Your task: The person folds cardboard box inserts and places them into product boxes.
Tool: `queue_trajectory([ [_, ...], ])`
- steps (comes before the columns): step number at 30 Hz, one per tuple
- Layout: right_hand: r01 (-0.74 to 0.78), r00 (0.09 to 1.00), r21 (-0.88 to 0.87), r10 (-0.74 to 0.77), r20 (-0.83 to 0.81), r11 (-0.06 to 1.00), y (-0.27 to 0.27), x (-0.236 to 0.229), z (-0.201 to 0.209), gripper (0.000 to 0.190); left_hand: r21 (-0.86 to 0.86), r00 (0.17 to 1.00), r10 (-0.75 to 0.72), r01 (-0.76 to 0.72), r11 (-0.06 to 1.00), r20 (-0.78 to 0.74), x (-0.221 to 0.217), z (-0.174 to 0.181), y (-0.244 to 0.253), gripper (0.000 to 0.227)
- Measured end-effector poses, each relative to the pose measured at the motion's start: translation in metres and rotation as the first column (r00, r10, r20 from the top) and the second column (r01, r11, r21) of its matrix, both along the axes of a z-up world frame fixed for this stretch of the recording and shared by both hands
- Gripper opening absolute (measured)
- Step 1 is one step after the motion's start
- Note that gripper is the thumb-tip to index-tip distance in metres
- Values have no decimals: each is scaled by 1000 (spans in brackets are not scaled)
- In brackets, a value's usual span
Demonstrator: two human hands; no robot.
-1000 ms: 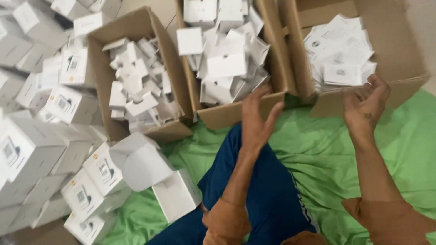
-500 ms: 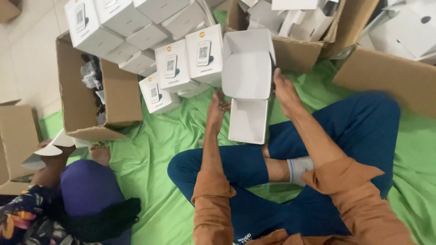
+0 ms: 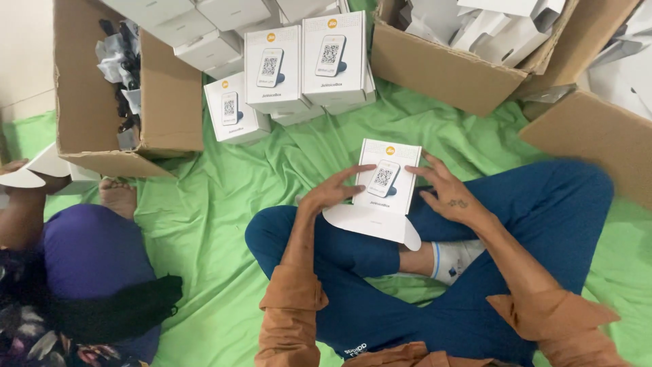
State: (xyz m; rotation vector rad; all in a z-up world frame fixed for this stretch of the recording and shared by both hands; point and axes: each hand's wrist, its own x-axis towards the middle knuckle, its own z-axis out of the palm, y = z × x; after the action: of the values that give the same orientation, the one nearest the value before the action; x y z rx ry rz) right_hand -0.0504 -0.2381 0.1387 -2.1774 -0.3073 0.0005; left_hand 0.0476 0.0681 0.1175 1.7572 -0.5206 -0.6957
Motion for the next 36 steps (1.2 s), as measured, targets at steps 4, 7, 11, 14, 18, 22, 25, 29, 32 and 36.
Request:
queue_trajectory([
  [4,-98,959,-10,91,-270,995,6,-1,10,93,211,990,-28,57,976,-140,-23,59,-22,88],
  [7,-117,971,33,121,-206,993,-4,14,17,100,201,997,70,-71,977,10,-18,51,-24,89],
  [11,1,906,293,124,-405,956,-23,11,52,75,-62,932,337,-347,936,-135,-34,10,0,55],
  [14,3,963,449,117,-241,894,-27,21,75,58,-194,749,469,-605,773,-468,-44,35,-18,43],
  [18,29,951,316,71,-300,948,-20,16,76,65,-236,719,571,-681,694,-396,-54,27,-35,35],
  [22,61,959,440,69,-274,896,-22,10,46,59,-280,765,614,-644,712,-194,-61,24,-39,34],
  [25,102,964,453,26,-266,886,-22,12,46,53,-258,781,616,-618,742,-99,-58,26,-42,34],
  [29,182,943,223,-106,-316,958,-18,6,52,48,-210,795,596,-605,768,-111,-59,13,-49,36],
  [32,181,963,231,-125,-237,956,-10,11,83,55,-215,807,579,-590,778,-118,-62,7,-46,41],
  [36,160,954,294,-72,-290,942,-14,13,83,66,-325,840,538,-491,808,68,-56,38,-41,47],
])
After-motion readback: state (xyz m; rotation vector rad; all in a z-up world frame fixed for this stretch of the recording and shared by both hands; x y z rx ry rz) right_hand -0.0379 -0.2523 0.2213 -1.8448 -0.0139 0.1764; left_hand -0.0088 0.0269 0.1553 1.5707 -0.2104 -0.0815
